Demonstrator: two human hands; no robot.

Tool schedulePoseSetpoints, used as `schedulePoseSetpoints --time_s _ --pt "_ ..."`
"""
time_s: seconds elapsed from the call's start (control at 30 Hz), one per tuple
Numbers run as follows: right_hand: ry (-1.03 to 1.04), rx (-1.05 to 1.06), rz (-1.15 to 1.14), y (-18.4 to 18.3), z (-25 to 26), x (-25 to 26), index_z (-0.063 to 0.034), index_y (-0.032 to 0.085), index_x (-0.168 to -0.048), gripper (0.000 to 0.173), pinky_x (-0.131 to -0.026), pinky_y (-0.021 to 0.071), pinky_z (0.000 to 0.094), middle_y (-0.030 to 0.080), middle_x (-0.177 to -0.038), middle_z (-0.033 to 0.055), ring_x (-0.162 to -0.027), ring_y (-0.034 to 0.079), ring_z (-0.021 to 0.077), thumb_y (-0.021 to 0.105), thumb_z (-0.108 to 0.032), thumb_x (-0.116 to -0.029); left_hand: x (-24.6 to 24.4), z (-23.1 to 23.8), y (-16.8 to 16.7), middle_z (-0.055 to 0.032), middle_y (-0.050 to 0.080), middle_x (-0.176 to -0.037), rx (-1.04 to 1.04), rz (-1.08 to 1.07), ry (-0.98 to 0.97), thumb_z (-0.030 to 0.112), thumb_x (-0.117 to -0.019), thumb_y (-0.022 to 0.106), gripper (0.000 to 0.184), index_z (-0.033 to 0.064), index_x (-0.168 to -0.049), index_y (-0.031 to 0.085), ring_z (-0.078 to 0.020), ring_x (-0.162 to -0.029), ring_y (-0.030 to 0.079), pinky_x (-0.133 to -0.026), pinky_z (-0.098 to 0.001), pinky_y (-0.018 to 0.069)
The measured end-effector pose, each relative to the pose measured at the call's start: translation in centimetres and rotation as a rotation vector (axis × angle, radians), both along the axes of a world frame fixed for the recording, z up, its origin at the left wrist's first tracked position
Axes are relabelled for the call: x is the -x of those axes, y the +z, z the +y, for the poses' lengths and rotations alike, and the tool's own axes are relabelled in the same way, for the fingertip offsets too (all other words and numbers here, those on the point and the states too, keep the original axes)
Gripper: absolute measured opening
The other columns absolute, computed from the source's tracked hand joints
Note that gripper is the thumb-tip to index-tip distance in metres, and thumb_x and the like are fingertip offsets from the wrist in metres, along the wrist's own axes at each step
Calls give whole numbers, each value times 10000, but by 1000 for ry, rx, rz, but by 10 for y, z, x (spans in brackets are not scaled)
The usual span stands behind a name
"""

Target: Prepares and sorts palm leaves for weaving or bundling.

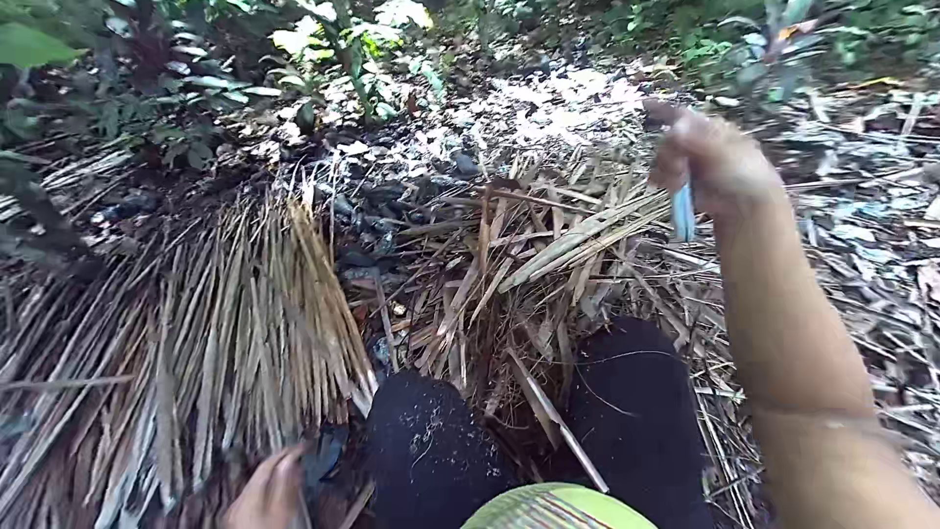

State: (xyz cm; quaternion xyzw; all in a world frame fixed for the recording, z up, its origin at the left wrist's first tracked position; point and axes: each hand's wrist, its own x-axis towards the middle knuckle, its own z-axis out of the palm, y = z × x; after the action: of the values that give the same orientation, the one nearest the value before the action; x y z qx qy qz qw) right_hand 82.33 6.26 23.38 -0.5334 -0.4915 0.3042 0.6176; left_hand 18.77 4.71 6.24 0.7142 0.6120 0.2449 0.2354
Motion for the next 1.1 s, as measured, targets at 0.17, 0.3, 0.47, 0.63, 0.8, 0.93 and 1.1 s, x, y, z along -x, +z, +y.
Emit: schedulePoseSetpoints --time_s 0.17,0.3,0.47,0.63,0.8,0.93,1.1 --pt "664 257 -26 -55 -7 174 -101 433 -1522 521 -479 425 146 572 -691 -73 -512 475 -21 520 -140 -1010 -145 -2 62 171 567 -673 288 -771 -169 166 -1048 445 259 121 -1112 692 60 -541 500 -519 -118 439" --pt "977 281 139 -78 -11 216 -130 431 -1524 535 -495 398 113 551 -655 -109 -519 463 -55 507 -106 -994 -163 -9 77 169 551 -643 503 -1026 -294 245 -1037 545 184 201 -1019 723 62 -530 487 -514 -113 426" --pt "1134 285 174 -85 -19 229 -136 528 -1436 417 -514 390 87 569 -703 -135 -549 462 -85 533 -177 -1021 -168 -17 76 149 581 -664 498 -1073 -370 226 -1016 605 133 180 -978 724 67 -545 505 -512 -104 425" --pt "964 110 199 -91 -29 245 -62 643 -1237 248 -521 369 75 613 -755 -136 -569 438 -111 542 -96 -1013 -175 -26 77 156 610 -728 250 -949 -362 143 -1023 573 116 157 -1003 686 92 -568 497 -510 -80 407" --pt "610 -25 213 -64 -2 207 -97 631 -1263 293 -490 400 115 520 -659 -165 -514 437 -70 470 -130 -1020 -164 -38 73 173 545 -667 276 -896 -372 220 -1030 592 120 167 -1012 698 97 -552 462 -502 -80 377" --pt "623 -12 238 -65 -8 202 -124 543 -1395 392 -462 426 138 498 -630 -134 -481 449 -36 493 -176 -1009 -163 -40 65 172 545 -666 250 -883 -342 208 -1027 593 117 163 -1007 698 95 -550 460 -496 -78 371" --pt "1026 292 206 -96 -33 243 -64 593 -1327 316 -519 373 91 539 -733 -134 -560 429 -91 528 -175 -1039 -164 -35 63 181 607 -756 89 -792 -326 192 -1028 582 110 146 -1006 680 113 -594 479 -530 -69 391"
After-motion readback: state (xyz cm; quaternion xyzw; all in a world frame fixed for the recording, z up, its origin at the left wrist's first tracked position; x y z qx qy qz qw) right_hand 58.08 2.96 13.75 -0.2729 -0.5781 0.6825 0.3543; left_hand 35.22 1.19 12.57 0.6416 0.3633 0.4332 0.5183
